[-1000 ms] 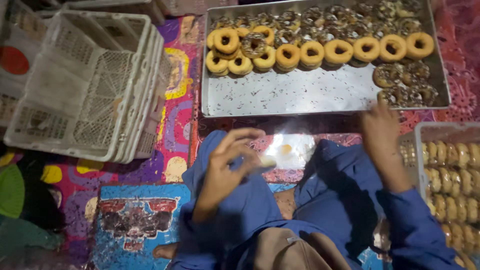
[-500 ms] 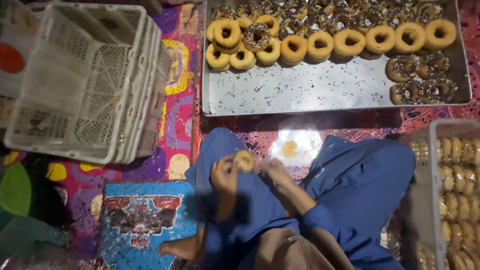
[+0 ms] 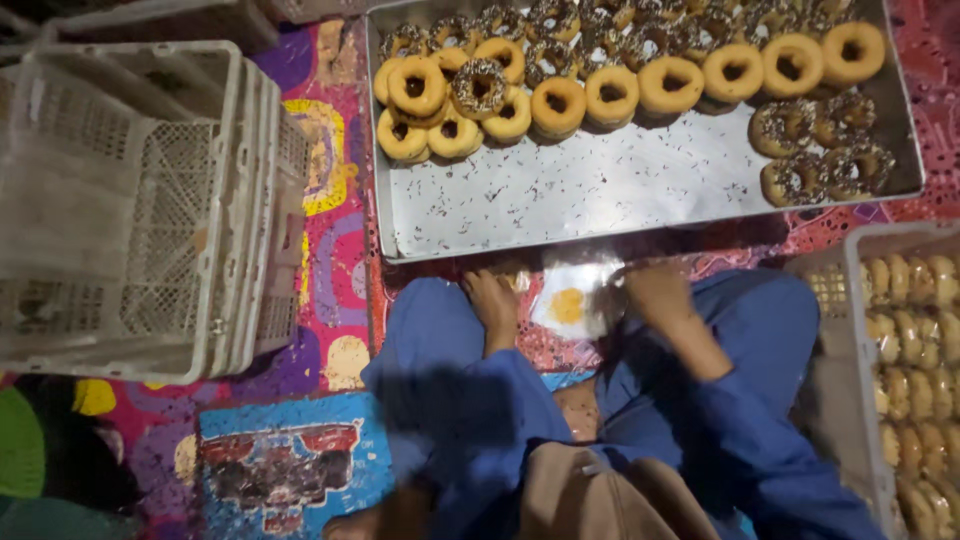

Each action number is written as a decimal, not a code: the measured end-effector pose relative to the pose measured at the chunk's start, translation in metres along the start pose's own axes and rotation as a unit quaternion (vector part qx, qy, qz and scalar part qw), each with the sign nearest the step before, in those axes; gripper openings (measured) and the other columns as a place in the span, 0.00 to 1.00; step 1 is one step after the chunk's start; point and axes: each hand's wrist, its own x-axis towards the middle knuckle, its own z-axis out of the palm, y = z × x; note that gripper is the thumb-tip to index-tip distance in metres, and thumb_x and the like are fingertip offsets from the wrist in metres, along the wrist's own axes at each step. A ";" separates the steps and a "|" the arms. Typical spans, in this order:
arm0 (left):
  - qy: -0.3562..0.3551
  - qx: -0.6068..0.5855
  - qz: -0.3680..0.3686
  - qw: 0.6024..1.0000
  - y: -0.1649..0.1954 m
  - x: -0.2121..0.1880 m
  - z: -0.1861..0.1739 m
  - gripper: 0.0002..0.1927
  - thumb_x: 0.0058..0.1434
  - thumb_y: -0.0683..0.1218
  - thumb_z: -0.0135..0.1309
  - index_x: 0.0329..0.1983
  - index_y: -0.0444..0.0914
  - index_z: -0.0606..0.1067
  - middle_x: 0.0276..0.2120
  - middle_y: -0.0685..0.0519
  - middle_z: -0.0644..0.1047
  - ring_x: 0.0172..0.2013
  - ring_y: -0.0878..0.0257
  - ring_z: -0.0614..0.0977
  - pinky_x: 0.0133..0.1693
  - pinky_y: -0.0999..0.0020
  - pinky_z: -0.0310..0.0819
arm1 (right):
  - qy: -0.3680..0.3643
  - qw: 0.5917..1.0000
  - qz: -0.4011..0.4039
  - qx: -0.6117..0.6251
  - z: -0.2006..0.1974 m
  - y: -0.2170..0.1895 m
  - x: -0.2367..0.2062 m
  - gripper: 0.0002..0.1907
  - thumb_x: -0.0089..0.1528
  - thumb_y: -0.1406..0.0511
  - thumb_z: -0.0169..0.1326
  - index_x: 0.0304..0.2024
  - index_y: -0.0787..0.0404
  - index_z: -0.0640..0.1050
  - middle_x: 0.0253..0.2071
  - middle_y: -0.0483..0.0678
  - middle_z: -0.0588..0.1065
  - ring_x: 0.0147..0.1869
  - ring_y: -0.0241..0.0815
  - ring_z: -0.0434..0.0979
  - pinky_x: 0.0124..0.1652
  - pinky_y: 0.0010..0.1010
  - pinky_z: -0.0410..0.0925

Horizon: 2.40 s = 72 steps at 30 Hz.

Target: The person sits on the floor and repeatedly picks donuts from a metal tray, places them into small plastic bags, and sets the filled bags into a white crate. The process continues with both plain and chocolate-sprinkled donuts.

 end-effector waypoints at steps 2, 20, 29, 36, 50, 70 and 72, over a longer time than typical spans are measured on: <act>-0.047 0.043 0.012 0.998 0.006 -0.002 -0.004 0.15 0.57 0.48 0.60 0.42 0.33 0.76 0.46 0.36 0.73 0.53 0.38 0.71 0.55 0.42 0.65 | 0.109 0.930 -0.066 0.346 0.013 -0.028 0.013 0.16 0.59 0.59 0.59 0.48 0.55 0.83 0.39 0.55 0.81 0.42 0.57 0.82 0.41 0.47 0.72; -0.365 -0.346 0.027 0.864 0.078 -0.042 0.024 0.14 0.64 0.50 0.54 0.44 0.37 0.83 0.42 0.43 0.83 0.46 0.46 0.86 0.49 0.55 0.78 | 0.212 0.961 -0.115 0.132 0.015 -0.036 -0.033 0.16 0.57 0.66 0.52 0.47 0.58 0.81 0.49 0.51 0.79 0.56 0.48 0.77 0.58 0.59 0.57; -0.147 -0.670 0.090 0.722 0.138 -0.098 -0.046 0.30 0.72 0.53 0.49 0.72 0.40 0.57 0.73 0.44 0.55 0.69 0.52 0.59 0.63 0.49 0.57 | 0.373 0.903 0.033 0.208 -0.058 -0.011 -0.098 0.44 0.49 0.51 0.63 0.63 0.69 0.73 0.56 0.63 0.76 0.63 0.63 0.71 0.65 0.50 0.52; -0.042 -0.871 -0.233 0.430 0.094 -0.019 -0.029 0.09 0.70 0.47 0.60 0.46 0.38 0.74 0.40 0.49 0.78 0.40 0.60 0.77 0.49 0.64 0.73 | 0.358 0.890 0.258 0.113 -0.097 0.120 -0.039 0.29 0.63 0.41 0.62 0.30 0.60 0.82 0.34 0.57 0.78 0.48 0.54 0.73 0.55 0.58 0.59; -0.099 -0.924 -0.296 0.221 0.063 -0.009 -0.038 0.18 0.67 0.50 0.54 0.54 0.33 0.72 0.54 0.34 0.75 0.60 0.41 0.75 0.67 0.42 0.66 | 0.305 0.881 0.117 0.341 -0.099 0.102 -0.023 0.30 0.53 0.58 0.72 0.51 0.70 0.81 0.42 0.59 0.81 0.42 0.47 0.83 0.43 0.39 0.74; -0.163 -0.925 -0.082 0.332 0.122 -0.055 -0.113 0.37 0.69 0.50 0.53 0.78 0.45 0.55 0.65 0.41 0.68 0.65 0.45 0.69 0.69 0.49 0.62 | 0.435 0.823 -0.137 0.340 -0.165 -0.066 -0.098 0.27 0.52 0.69 0.66 0.56 0.68 0.80 0.33 0.56 0.69 0.35 0.56 0.71 0.36 0.40 0.66; -0.190 -0.923 -0.091 0.321 0.123 -0.054 -0.118 0.38 0.70 0.50 0.54 0.80 0.42 0.53 0.66 0.41 0.67 0.67 0.46 0.69 0.70 0.52 0.62 | 0.506 0.789 -0.077 0.340 -0.162 -0.066 -0.096 0.19 0.55 0.70 0.66 0.50 0.65 0.83 0.28 0.53 0.68 0.32 0.52 0.70 0.34 0.39 0.65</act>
